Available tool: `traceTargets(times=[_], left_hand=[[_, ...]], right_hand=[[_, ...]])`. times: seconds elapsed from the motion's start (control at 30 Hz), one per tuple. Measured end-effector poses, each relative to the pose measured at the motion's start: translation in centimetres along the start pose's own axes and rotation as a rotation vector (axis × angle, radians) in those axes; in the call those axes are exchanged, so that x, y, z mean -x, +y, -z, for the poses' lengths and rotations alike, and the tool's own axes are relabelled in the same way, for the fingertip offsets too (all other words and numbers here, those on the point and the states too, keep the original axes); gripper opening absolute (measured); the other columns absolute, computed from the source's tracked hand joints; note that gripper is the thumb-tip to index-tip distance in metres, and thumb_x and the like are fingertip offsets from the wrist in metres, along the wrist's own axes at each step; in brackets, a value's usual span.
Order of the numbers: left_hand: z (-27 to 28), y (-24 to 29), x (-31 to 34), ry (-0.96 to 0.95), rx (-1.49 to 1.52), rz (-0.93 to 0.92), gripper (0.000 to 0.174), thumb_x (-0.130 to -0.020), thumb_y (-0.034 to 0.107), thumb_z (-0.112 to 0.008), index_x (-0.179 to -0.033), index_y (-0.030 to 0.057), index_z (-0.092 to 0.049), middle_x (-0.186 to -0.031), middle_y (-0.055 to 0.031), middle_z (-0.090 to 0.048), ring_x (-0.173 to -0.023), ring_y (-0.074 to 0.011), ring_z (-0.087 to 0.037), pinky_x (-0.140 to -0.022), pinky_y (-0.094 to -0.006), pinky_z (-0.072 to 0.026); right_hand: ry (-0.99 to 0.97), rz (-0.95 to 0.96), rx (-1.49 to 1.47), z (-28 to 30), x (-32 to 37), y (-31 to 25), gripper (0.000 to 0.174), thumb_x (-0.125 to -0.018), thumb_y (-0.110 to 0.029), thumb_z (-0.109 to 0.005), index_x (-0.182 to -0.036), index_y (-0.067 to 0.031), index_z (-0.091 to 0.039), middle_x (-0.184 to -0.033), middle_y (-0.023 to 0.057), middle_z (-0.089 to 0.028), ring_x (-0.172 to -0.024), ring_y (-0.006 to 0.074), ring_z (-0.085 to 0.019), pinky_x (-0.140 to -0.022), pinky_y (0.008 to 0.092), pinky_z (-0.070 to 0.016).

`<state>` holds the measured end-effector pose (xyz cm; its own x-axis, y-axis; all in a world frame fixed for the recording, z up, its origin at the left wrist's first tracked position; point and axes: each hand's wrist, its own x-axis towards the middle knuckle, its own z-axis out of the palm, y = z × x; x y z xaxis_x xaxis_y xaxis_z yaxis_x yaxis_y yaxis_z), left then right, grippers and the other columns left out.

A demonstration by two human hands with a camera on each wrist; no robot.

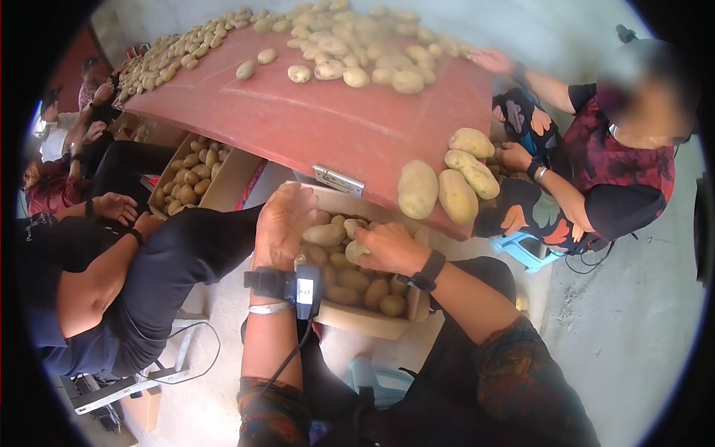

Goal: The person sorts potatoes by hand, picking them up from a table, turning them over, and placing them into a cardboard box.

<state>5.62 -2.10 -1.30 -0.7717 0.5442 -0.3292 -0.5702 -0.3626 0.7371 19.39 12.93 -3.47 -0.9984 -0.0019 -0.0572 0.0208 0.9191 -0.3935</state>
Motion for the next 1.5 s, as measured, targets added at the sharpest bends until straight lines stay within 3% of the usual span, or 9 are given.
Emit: traceTargets(times=[0.3, 0.53, 0.73, 0.83, 0.9, 1.1, 1.27, 1.33, 1.5], left_hand=[[0.3, 0.4, 0.0, -0.002, -0.007, 0.012, 0.027, -0.086, 0.021, -0.052, -0.106, 0.0022, -0.049, -0.101, -0.0115, -0.058, -0.090, -0.0229, -0.058, -0.077, -0.0330, -0.0461], [0.4, 0.3, 0.0, -0.010, -0.028, 0.017, 0.027, -0.086, 0.020, -0.053, -0.106, 0.0027, -0.049, -0.101, -0.0108, -0.058, -0.090, -0.0223, -0.057, -0.077, -0.0324, -0.0461], [0.3, -0.2, -0.2, -0.031, -0.036, 0.021, 0.029, -0.085, 0.020, -0.053, -0.107, 0.0021, -0.048, -0.099, -0.0106, -0.058, -0.090, -0.0227, -0.058, -0.076, -0.0319, -0.0461], [0.1, -0.3, -0.2, -0.029, -0.041, 0.022, 0.030, -0.085, 0.020, -0.054, -0.108, 0.0016, -0.048, -0.101, -0.0109, -0.057, -0.091, -0.0227, -0.057, -0.077, -0.0318, -0.0457], [-0.1, -0.3, 0.0, -0.030, -0.043, 0.023, 0.030, -0.085, 0.021, -0.054, -0.108, 0.0015, -0.048, -0.102, -0.0115, -0.057, -0.092, -0.0229, -0.056, -0.077, -0.0322, -0.0453], [0.5, 0.1, -0.5, -0.044, 0.003, 0.018, 0.030, -0.085, 0.019, -0.053, -0.108, 0.0007, -0.048, -0.106, -0.0141, -0.054, -0.100, -0.0258, -0.053, -0.082, -0.0347, -0.0438], [0.8, 0.8, -0.7, 0.004, 0.028, -0.020, 0.026, -0.086, 0.017, -0.051, -0.106, -0.0003, -0.049, -0.107, -0.0151, -0.054, -0.098, -0.0263, -0.054, -0.081, -0.0358, -0.0455], [0.9, 1.0, -0.6, 0.016, 0.027, -0.021, 0.026, -0.087, 0.017, -0.050, -0.106, -0.0005, -0.049, -0.107, -0.0150, -0.054, -0.097, -0.0263, -0.055, -0.081, -0.0359, -0.0459], [1.1, 1.6, -0.6, 0.040, 0.021, -0.018, 0.026, -0.088, 0.017, -0.048, -0.107, -0.0009, -0.048, -0.107, -0.0150, -0.054, -0.097, -0.0269, -0.055, -0.081, -0.0361, -0.0462]], right_hand=[[0.097, 0.013, 0.140, -1.4, 0.1, 0.6, 0.025, -0.067, -0.012, -0.063, -0.088, -0.0002, -0.056, -0.078, 0.0174, -0.059, -0.077, 0.0342, -0.059, -0.067, 0.0444, -0.0458], [0.182, 0.169, -0.146, 1.6, 0.6, -0.1, 0.019, -0.072, -0.013, -0.060, -0.088, -0.0030, -0.056, -0.083, 0.0136, -0.059, -0.076, 0.0343, -0.058, -0.065, 0.0437, -0.0462], [0.384, 0.310, -0.306, 2.9, 2.1, 0.3, 0.012, -0.074, -0.014, -0.061, -0.083, -0.0059, -0.058, -0.076, 0.0102, -0.059, -0.069, 0.0293, -0.058, -0.058, 0.0377, -0.0459], [0.525, 0.327, -0.276, 4.3, 2.9, 0.9, 0.010, -0.074, -0.013, -0.061, -0.078, -0.0055, -0.057, -0.071, 0.0097, -0.057, -0.064, 0.0274, -0.056, -0.055, 0.0349, -0.0452], [0.755, 0.260, -0.126, 5.5, 3.5, 1.6, 0.008, -0.074, -0.013, -0.060, -0.076, -0.0055, -0.057, -0.067, 0.0088, -0.054, -0.061, 0.0269, -0.054, -0.055, 0.0339, -0.0447], [0.904, 0.110, 0.166, 6.0, 3.5, 5.5, 0.022, -0.072, -0.016, -0.062, -0.088, -0.0025, -0.056, -0.084, 0.0141, -0.053, -0.078, 0.0330, -0.052, -0.067, 0.0399, -0.0436], [0.736, -0.008, 0.339, 5.1, 2.5, 4.3, 0.040, -0.074, -0.030, -0.064, -0.104, -0.0049, -0.055, -0.090, 0.0134, -0.055, -0.081, 0.0308, -0.054, -0.076, 0.0460, -0.0375], [0.594, -0.128, 0.332, 4.6, 1.9, 4.4, 0.049, -0.073, -0.035, -0.065, -0.111, -0.0066, -0.052, -0.102, 0.0152, -0.053, -0.087, 0.0312, -0.053, -0.082, 0.0470, -0.0353], [0.558, -0.028, 0.365, 4.0, 0.9, 4.4, 0.055, -0.068, -0.029, -0.069, -0.116, -0.0082, -0.051, -0.118, 0.0180, -0.045, -0.101, 0.0351, -0.047, -0.087, 0.0441, -0.0382]])
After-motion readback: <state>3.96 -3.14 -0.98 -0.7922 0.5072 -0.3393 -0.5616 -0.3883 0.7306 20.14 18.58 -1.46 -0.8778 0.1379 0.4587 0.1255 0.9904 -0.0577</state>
